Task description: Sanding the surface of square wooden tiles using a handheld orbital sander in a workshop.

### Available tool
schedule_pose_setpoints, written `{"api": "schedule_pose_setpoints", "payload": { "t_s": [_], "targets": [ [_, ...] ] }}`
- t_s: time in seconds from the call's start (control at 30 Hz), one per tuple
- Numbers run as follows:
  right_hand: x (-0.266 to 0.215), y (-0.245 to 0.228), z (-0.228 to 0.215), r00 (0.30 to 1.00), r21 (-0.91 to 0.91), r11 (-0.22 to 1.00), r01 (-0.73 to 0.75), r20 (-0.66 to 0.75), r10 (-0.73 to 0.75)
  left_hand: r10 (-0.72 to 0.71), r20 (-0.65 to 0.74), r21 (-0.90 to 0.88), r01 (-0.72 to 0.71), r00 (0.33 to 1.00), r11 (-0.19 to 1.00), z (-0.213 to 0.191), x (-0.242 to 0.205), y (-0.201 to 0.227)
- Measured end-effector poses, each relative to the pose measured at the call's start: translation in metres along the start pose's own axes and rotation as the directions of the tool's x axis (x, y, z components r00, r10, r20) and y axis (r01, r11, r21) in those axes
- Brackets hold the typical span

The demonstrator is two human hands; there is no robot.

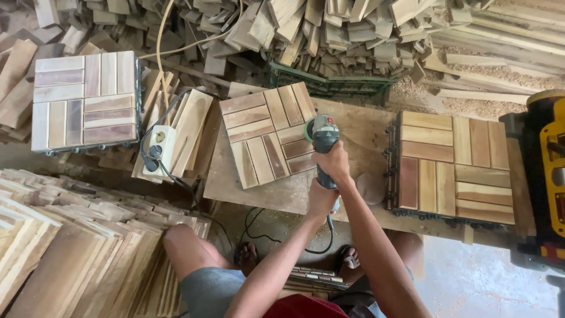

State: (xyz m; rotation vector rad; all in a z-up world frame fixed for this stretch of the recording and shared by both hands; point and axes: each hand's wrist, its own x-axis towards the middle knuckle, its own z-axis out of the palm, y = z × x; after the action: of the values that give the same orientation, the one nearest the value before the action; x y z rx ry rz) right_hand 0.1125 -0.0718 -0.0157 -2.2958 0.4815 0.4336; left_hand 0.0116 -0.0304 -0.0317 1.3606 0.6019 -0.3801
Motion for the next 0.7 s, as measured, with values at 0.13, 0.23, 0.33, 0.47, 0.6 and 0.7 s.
{"api": "schedule_pose_setpoints", "payload": {
  "t_s": [0.13,0.23,0.33,0.47,0.6,0.7],
  "targets": [
    [-0.019,-0.026,0.015,0.998,-0.033,0.998,0.049,0.052,-0.047,-0.006,-0.086,0.004,0.006,0.996,1.000,-0.017,0.004,-0.010],
    [-0.032,-0.047,0.032,0.987,-0.061,0.993,0.097,0.137,-0.088,-0.015,-0.191,0.009,0.017,0.982,1.000,-0.026,-0.006,-0.004],
    [-0.042,-0.057,0.043,0.969,-0.100,0.983,0.154,0.210,-0.130,-0.040,-0.272,-0.051,0.027,0.961,0.998,-0.036,-0.028,0.011],
    [-0.036,-0.051,0.042,0.975,-0.157,0.977,0.145,0.194,-0.113,-0.025,-0.272,0.004,0.027,0.962,1.000,-0.039,-0.029,0.012],
    [-0.033,-0.051,0.016,0.986,-0.053,0.994,0.092,0.144,-0.084,-0.010,-0.179,0.021,0.014,0.984,1.000,-0.026,-0.023,0.013],
    [-0.024,-0.041,0.004,0.993,-0.092,0.993,0.072,0.098,-0.063,-0.011,-0.154,0.023,0.015,0.988,1.000,-0.012,-0.007,0.002]
  ]
}}
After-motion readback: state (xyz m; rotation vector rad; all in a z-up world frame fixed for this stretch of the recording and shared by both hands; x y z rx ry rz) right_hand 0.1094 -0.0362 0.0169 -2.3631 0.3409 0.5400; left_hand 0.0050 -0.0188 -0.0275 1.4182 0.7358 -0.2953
